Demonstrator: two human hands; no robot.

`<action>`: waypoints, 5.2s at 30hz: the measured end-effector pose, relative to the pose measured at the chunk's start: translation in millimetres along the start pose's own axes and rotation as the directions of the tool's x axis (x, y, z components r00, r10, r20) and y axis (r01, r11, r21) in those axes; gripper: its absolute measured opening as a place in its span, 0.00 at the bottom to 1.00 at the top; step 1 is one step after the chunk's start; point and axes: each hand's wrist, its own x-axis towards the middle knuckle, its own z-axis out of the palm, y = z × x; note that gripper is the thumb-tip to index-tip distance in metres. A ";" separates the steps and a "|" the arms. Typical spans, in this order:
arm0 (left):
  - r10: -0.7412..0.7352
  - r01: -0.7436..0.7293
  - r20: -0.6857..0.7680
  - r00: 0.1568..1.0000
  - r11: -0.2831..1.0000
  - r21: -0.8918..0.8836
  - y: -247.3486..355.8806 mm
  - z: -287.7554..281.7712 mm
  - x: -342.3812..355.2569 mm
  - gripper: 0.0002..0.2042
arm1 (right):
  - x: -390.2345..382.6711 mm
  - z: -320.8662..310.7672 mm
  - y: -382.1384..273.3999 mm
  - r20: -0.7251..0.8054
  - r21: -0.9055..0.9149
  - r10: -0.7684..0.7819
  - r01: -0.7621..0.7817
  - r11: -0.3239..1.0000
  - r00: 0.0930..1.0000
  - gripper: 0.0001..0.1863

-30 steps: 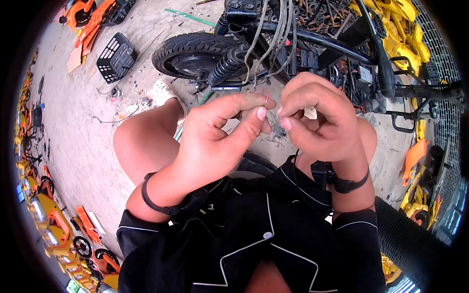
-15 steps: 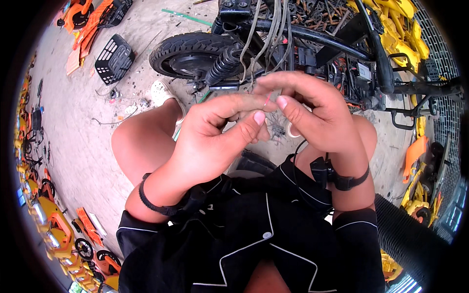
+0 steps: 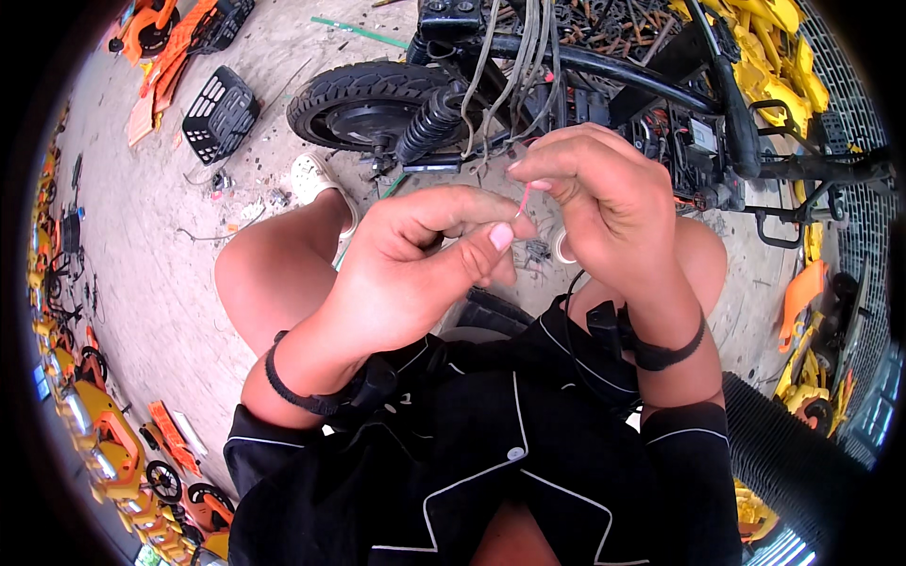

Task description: The person twists and joins the ends of electrical wires while working on a motorcycle engine area.

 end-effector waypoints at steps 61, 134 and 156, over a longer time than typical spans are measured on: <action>0.600 -0.349 0.016 0.799 0.442 0.826 -16.0 1.9 7.9 0.10 | -3.3 12.6 -24.4 -0.078 -0.196 -0.086 0.069 0.978 0.993 0.11; 0.549 -0.356 -0.011 0.836 0.557 0.750 -11.6 1.7 7.1 0.11 | -3.1 7.4 -15.4 -0.050 0.059 0.026 -0.023 0.998 0.998 0.08; 0.581 -0.371 0.058 0.812 0.437 0.819 -11.7 0.3 9.3 0.09 | -2.5 13.0 -16.3 -0.036 -0.371 -0.285 0.252 0.894 0.958 0.13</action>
